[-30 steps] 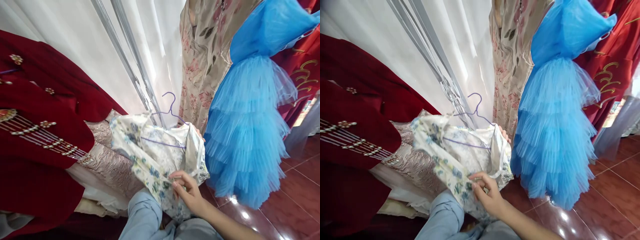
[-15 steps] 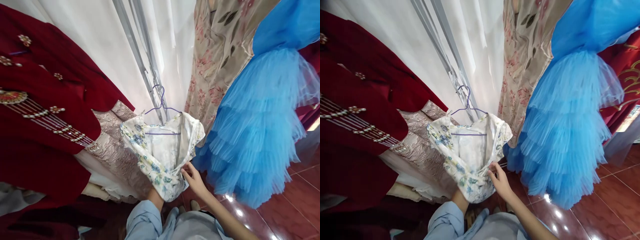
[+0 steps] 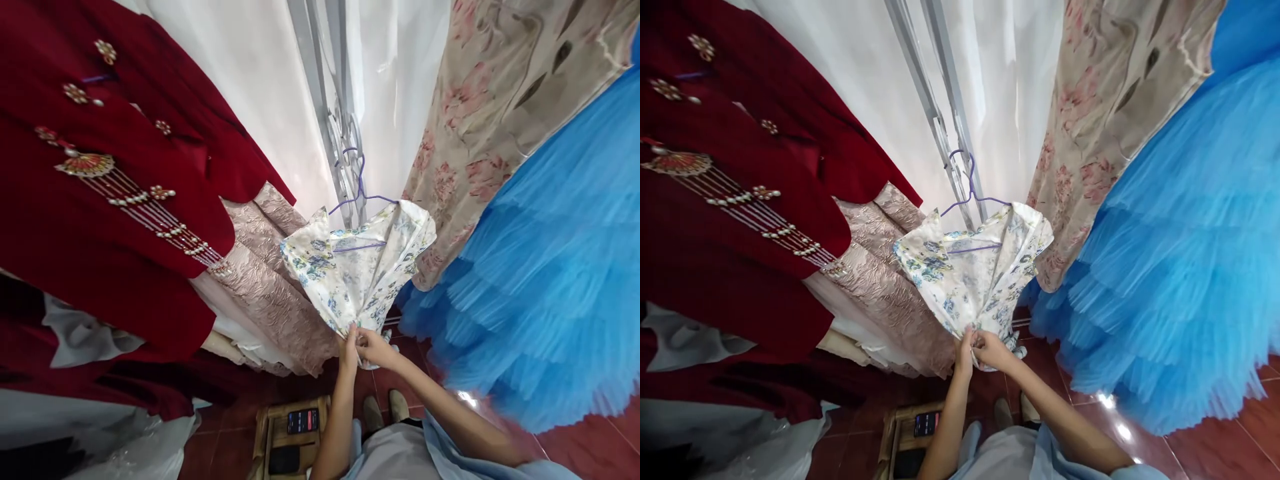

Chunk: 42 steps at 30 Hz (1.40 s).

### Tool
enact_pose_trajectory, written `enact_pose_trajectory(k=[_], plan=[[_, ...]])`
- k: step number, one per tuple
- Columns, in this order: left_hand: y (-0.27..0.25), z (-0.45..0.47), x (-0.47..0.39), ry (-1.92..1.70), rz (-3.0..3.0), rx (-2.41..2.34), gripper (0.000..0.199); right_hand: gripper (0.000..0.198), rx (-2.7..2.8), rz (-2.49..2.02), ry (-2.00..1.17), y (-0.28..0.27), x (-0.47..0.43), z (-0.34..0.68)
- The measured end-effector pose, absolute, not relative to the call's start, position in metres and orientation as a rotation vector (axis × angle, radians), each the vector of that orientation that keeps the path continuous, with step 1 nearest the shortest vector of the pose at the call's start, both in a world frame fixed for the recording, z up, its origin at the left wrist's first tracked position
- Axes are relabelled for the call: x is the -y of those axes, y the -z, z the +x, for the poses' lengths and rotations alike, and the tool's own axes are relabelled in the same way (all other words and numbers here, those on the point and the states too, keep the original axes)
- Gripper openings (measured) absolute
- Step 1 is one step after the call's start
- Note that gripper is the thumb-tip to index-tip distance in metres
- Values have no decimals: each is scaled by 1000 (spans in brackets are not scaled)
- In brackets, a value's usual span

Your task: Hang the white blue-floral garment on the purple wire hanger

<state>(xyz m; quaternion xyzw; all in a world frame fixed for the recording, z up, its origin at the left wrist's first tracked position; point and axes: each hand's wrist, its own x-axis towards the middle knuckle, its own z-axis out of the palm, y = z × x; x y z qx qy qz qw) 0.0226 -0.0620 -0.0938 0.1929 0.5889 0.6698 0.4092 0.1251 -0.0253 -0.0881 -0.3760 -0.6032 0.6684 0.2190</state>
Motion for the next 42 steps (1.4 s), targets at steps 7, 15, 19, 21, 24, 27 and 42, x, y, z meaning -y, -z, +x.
enact_pose_trajectory(k=[7, 15, 19, 21, 24, 27, 42], plan=[[101, 14, 63, -1591, 668, -1628, 47, 27, 1649, -1317, -1186, 80, 7, 150], [107, 8, 58, -1546, 781, -1666, 44, 17, 1720, -1254, -1443, 89, -1, 150], [109, 7, 68, -1857, 898, -2069, 62, 30, 1580, -1268, -1635, 100, 7, 145], [114, 12, 76, -1918, 1088, -2250, 62, 36, 1497, -1226, -1716, 104, 11, 144], [128, 23, 85, -1661, 1478, -2158, 40, 43, 1378, -1176, -1794, 107, 19, 144], [142, 34, 84, -1465, 1591, -2001, 21, 47, 1335, -1161, -1814, 107, 28, 142], [127, 52, 71, -1316, 1627, -1829, 19, 46, 1132, -1070, -1679, -6, -27, 143]])
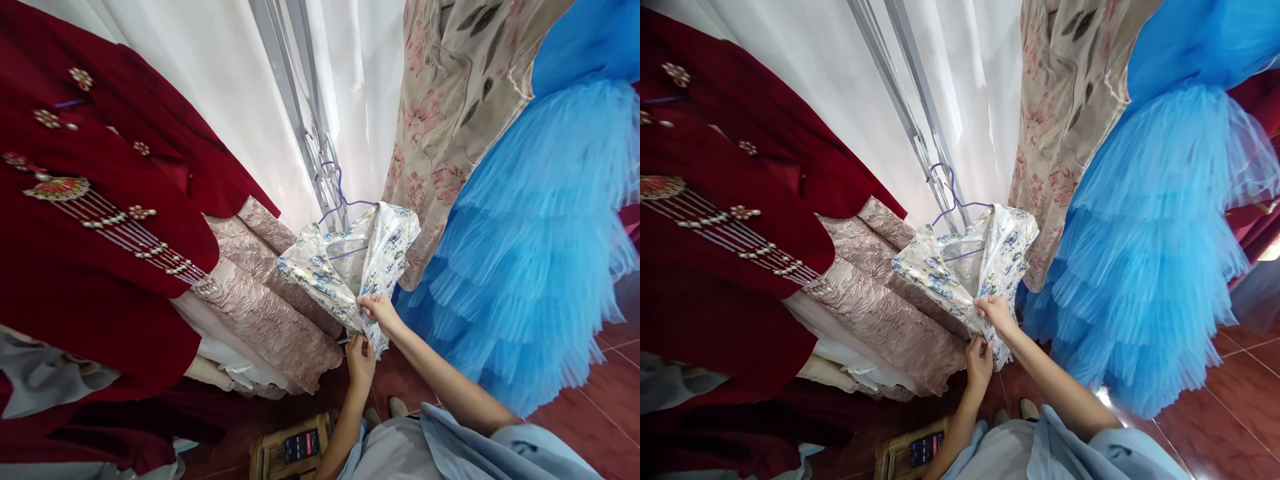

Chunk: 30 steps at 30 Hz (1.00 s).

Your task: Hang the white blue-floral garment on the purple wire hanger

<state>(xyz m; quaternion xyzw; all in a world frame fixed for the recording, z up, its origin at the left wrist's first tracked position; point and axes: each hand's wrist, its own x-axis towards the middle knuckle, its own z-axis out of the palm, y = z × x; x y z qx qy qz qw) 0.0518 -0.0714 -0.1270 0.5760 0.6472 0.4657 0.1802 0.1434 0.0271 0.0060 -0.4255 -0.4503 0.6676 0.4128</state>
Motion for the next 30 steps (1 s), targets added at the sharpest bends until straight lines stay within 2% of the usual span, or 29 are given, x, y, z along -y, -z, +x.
enact_pose_trajectory(k=[7, 11, 14, 17, 20, 24, 27, 30], plan=[[119, 54, 66, -1230, 1595, -1880, 20, 47, 1097, -741, -1534, -107, -89, 115], [125, 68, 76, -1168, 1623, -1822, 22, 38, 1032, -686, -1445, -154, -113, 112], [133, 73, 88, -1163, 1578, -1775, 26, 31, 1047, -680, -1423, -179, -123, 120], [123, 65, 90, -1221, 1519, -1749, 29, 34, 1129, -657, -1421, -188, -122, 130], [71, 41, 69, -1510, 1565, -1742, 25, 40, 1210, -643, -1378, -185, -112, 140], [-58, 5, 8, -1916, 1940, -1703, 24, 41, 1266, -658, -1336, -178, -103, 147], [-147, -9, -41, -1764, 2336, -1549, 33, 40, 1291, -697, -1272, -175, -105, 147], [-192, -10, -71, -1412, 2620, -1544, 26, 38, 1314, -732, -1187, -171, -108, 145]])
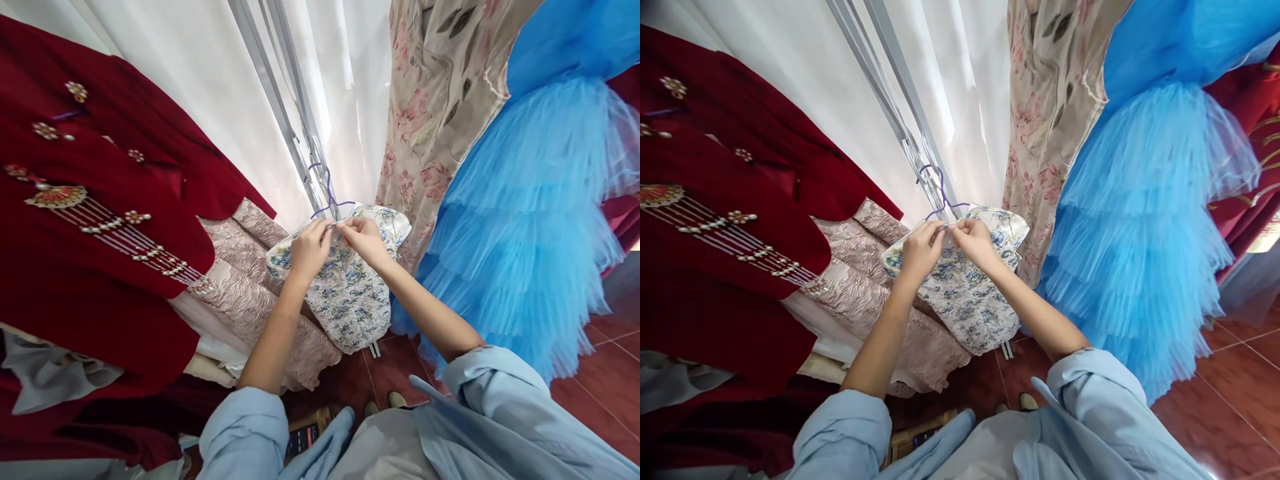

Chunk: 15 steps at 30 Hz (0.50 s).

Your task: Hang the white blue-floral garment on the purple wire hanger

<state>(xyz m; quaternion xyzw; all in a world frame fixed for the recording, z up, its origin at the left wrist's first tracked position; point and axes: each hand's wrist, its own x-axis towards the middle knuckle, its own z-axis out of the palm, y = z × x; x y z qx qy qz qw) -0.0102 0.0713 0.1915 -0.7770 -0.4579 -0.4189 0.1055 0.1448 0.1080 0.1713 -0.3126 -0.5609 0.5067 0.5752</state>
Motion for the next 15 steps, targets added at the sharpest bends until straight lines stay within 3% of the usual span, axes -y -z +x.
enact_pose_trajectory(k=[7, 15], plan=[[-195, -15, -72, 1179, -2357, 1304, 18, 32, 1307, -852, -1178, -149, -102, 133], [-212, -10, -63, 1217, -2358, 1345, 17, 39, 1222, -681, -1244, -158, -114, 130]])
